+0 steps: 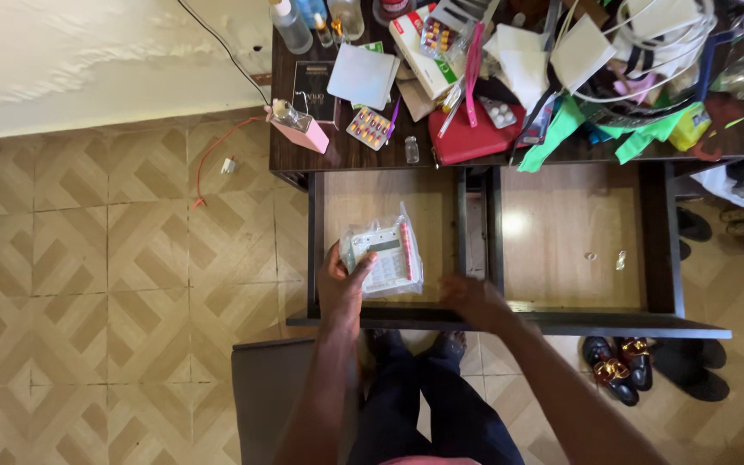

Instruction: The person organizes a cluttered vanity by picking up various items such as a hair tie, wipes, a pouch, a hairbrush, and cables, then placing them into an open drawer. The person continues to sort through small packets and papers, moving them into the drawer as well.

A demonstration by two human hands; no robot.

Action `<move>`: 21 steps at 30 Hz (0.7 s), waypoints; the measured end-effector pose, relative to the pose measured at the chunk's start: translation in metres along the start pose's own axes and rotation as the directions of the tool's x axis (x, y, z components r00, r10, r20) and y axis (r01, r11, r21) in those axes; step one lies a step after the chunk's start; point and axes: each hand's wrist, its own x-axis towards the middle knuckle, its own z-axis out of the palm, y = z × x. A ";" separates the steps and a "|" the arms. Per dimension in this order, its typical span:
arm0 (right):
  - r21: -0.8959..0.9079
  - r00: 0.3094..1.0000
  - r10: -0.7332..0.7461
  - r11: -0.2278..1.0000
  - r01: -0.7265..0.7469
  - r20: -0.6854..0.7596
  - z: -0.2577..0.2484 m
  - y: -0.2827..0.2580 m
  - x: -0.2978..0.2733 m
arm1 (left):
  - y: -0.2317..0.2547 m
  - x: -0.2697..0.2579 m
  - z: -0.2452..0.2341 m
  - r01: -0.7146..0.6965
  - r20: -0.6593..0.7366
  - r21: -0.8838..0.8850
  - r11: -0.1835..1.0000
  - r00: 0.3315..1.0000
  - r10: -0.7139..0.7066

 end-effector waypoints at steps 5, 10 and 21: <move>0.309 0.974 -0.151 0.930 0.197 -0.169 -0.015 -0.025 0.014 | -0.031 0.029 -0.005 0.204 -0.036 0.065 0.977 0.979 -0.202; 0.302 0.991 -0.030 0.951 0.070 -0.134 -0.009 -0.041 0.023 | -0.072 0.059 0.003 0.227 0.023 0.090 0.970 0.973 -0.229; 0.159 0.985 -0.048 0.984 0.075 -0.164 0.045 0.014 0.068 | -0.181 0.131 0.022 -0.189 0.030 0.386 0.903 0.981 0.193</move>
